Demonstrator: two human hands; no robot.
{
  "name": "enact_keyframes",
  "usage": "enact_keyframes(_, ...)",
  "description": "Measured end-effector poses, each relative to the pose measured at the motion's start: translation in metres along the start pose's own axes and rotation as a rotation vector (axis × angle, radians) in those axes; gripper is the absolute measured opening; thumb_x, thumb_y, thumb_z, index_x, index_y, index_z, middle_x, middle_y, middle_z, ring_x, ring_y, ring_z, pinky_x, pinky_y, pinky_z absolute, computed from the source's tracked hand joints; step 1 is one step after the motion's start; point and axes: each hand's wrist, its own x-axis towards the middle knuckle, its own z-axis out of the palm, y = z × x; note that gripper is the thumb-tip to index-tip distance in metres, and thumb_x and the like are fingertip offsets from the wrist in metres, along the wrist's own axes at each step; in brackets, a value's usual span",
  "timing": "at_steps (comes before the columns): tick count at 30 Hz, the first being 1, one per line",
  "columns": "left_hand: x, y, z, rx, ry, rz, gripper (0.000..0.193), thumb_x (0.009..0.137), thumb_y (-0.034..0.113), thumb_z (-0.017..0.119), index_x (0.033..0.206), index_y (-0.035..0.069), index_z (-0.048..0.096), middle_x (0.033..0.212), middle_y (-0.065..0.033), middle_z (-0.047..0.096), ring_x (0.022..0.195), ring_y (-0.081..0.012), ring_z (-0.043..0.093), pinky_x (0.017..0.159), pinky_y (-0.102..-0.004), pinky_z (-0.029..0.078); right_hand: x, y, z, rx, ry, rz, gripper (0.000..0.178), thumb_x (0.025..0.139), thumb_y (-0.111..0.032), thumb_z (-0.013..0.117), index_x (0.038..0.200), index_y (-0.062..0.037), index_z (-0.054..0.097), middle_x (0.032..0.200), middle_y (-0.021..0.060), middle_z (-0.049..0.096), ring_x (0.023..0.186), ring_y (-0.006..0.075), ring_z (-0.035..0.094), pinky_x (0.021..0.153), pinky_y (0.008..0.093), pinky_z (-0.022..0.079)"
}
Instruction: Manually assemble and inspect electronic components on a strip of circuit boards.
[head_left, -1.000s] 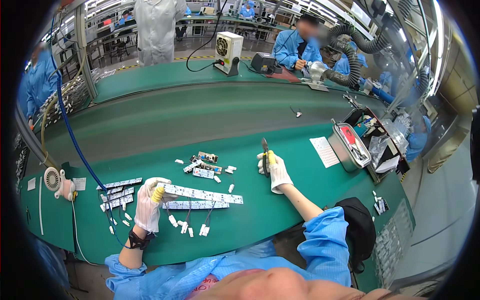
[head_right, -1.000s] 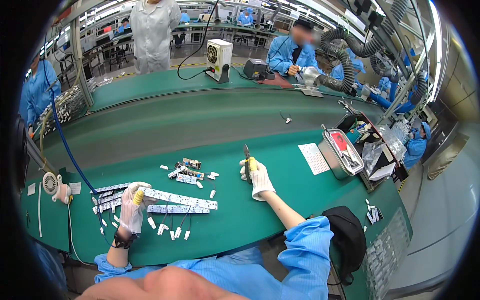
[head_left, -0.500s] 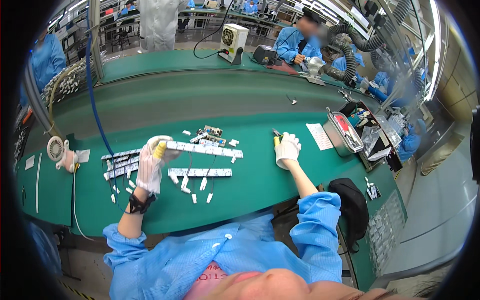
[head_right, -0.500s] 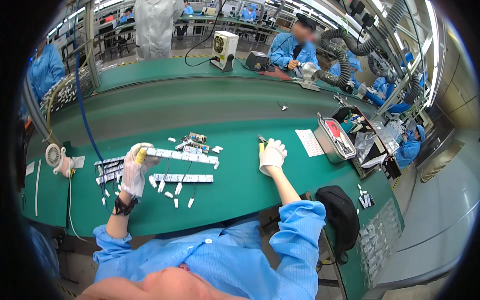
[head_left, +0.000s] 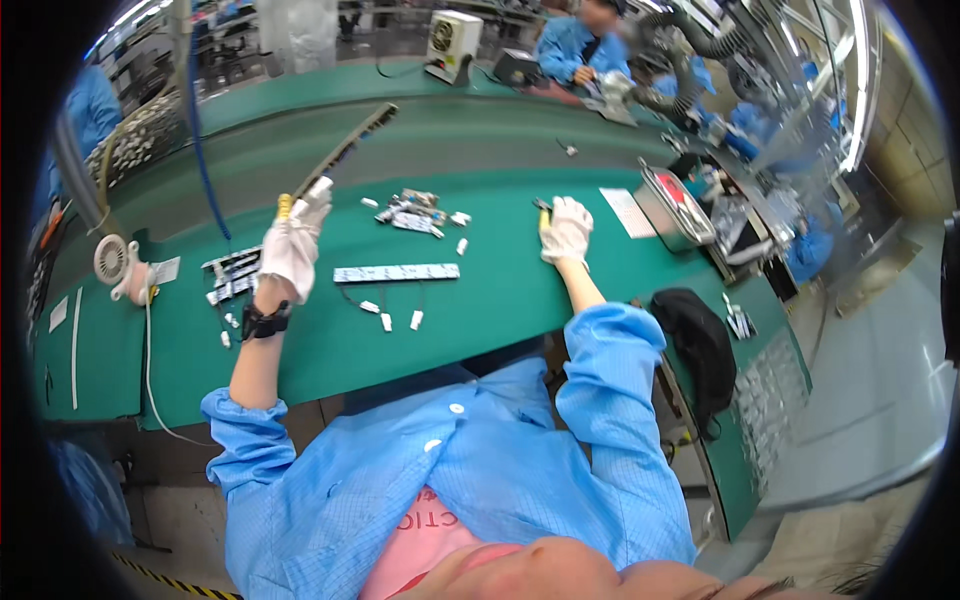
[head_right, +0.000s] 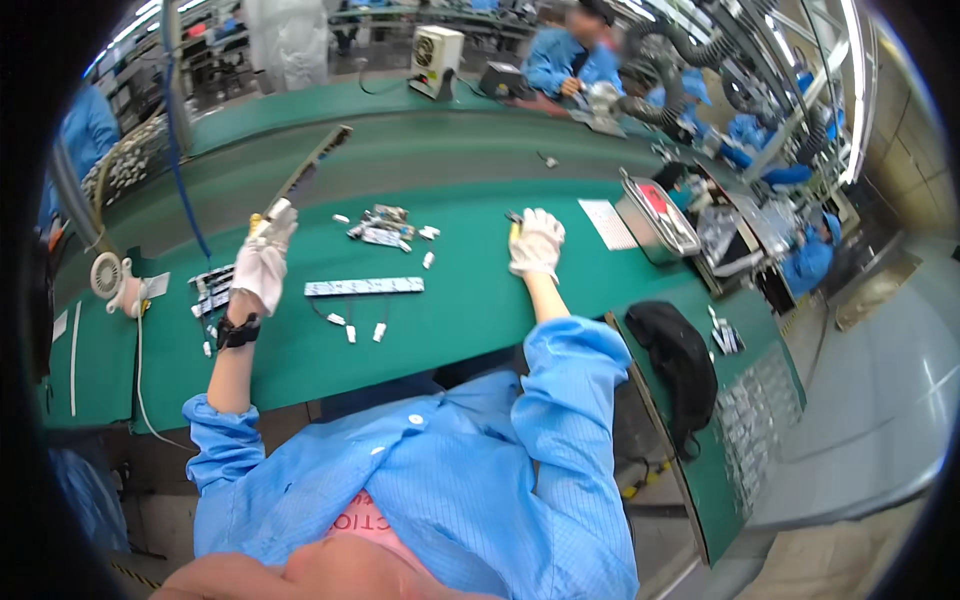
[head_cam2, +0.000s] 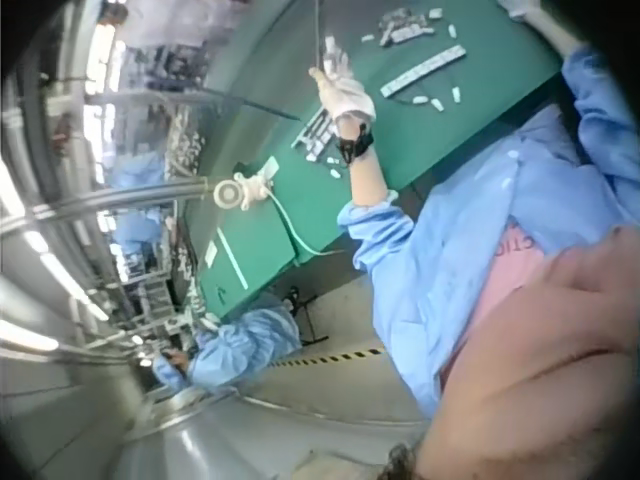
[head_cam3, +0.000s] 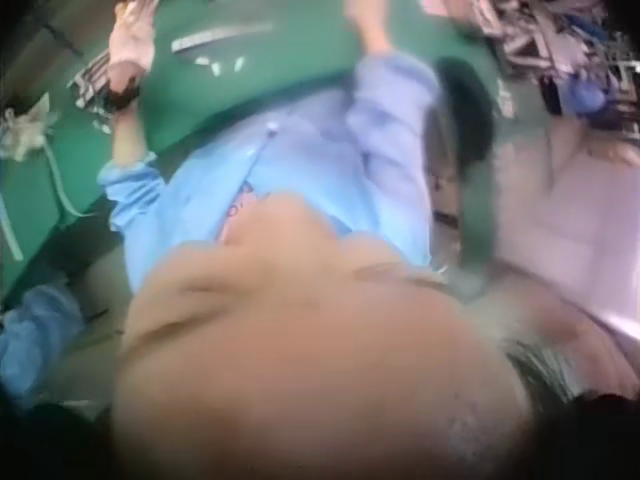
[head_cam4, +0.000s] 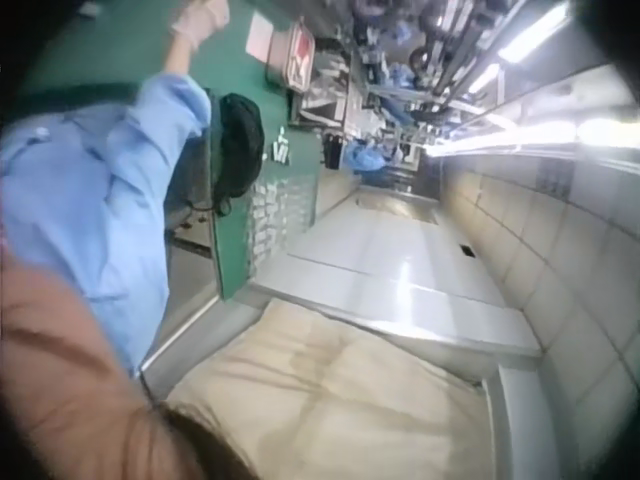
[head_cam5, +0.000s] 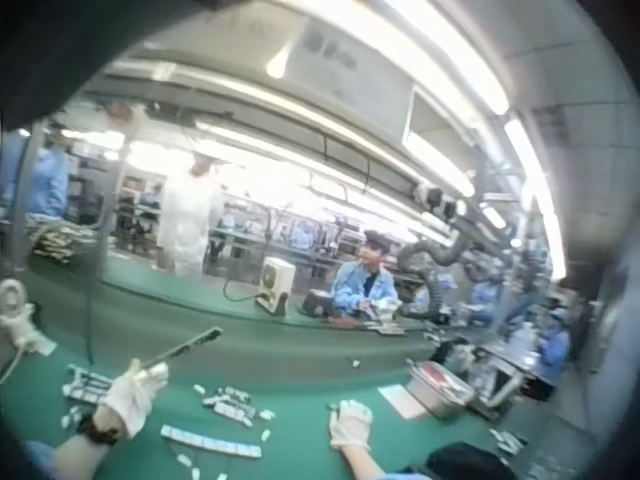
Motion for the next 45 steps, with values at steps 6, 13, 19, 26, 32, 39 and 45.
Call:
enact_keyframes(6, 0.020, -0.012, -0.024, -0.181, 0.026, -0.034, 0.044, 0.100, 0.024, 0.027, 0.124, -0.010, 0.040, 0.121, -0.0228, 0.054, 0.108, -0.0305, 0.056, 0.099, -0.0362, 0.044, -0.006, 0.004, -0.003, 0.021, -0.172, 0.054, 0.015, 0.083, -0.021, 0.051, 0.093, -0.0094, 0.055, 0.096, 0.0086, 0.054, 0.095, 0.0278, 0.051, 0.081, 0.0404, 0.041)
enact_keyframes(13, 0.050, 0.005, -0.028, -0.328, 0.205, 0.144, 0.043, 0.098, 0.029, 0.035, 0.118, -0.008, 0.047, 0.119, -0.0222, 0.055, 0.112, -0.0343, 0.054, 0.097, -0.0401, 0.046, -0.006, 0.001, 0.007, 0.038, -0.119, 0.011, 0.013, 0.086, -0.021, 0.049, 0.091, -0.0115, 0.056, 0.095, 0.0069, 0.054, 0.093, 0.0263, 0.052, 0.081, 0.0398, 0.041)
enact_keyframes(19, 0.164, 0.000, -0.067, -0.663, 0.166, 0.279, 0.044, 0.099, 0.030, 0.031, 0.110, -0.006, 0.052, 0.106, -0.0193, 0.062, 0.094, -0.0306, 0.062, 0.085, -0.0394, 0.052, -0.015, 0.008, 0.001, 0.068, -0.163, -0.002, 0.018, 0.083, -0.020, 0.051, 0.097, -0.0113, 0.058, 0.101, 0.0080, 0.055, 0.098, 0.0282, 0.052, 0.081, 0.0412, 0.041)
enact_keyframes(26, 0.119, -0.068, 0.055, -0.269, -0.034, -0.006, 0.030, 0.096, 0.029, 0.040, 0.100, 0.003, 0.053, 0.098, -0.0162, 0.063, 0.077, -0.0273, 0.062, 0.062, -0.0374, 0.053, -0.006, 0.001, -0.006, 0.051, -0.240, 0.046, 0.018, 0.083, -0.019, 0.052, 0.096, -0.0095, 0.058, 0.099, 0.0082, 0.055, 0.097, 0.0280, 0.053, 0.079, 0.0427, 0.043)
enact_keyframes(32, -0.020, -0.045, 0.051, 0.192, -0.312, -0.159, 0.032, 0.097, 0.027, 0.040, 0.109, -0.001, 0.052, 0.106, -0.0176, 0.062, 0.098, -0.0271, 0.062, 0.085, -0.0376, 0.050, -0.003, -0.003, 0.000, 0.051, -0.129, -0.015, 0.018, 0.081, -0.020, 0.056, 0.095, -0.0104, 0.057, 0.096, 0.0067, 0.054, 0.095, 0.0262, 0.053, 0.081, 0.0403, 0.042)
enact_keyframes(39, 0.035, -0.057, -0.011, -0.005, 0.032, -0.068, 0.038, 0.100, 0.024, 0.025, 0.117, -0.004, 0.044, 0.114, -0.0191, 0.059, 0.097, -0.0276, 0.062, 0.081, -0.0297, 0.053, -0.004, 0.001, -0.006, 0.059, -0.122, 0.003, 0.017, 0.081, -0.020, 0.056, 0.094, -0.0093, 0.058, 0.094, 0.0064, 0.053, 0.094, 0.0258, 0.052, 0.081, 0.0392, 0.042)
enact_keyframes(45, 0.046, -0.057, -0.038, -0.166, 0.092, -0.241, 0.050, 0.099, 0.027, 0.014, 0.129, -0.005, 0.038, 0.126, -0.0166, 0.052, 0.108, -0.0239, 0.057, 0.074, -0.0169, 0.054, -0.008, 0.001, 0.002, 0.055, -0.141, 0.051, 0.022, 0.080, -0.020, 0.058, 0.099, -0.0101, 0.058, 0.099, 0.0064, 0.054, 0.099, 0.0252, 0.053, 0.084, 0.0390, 0.041)
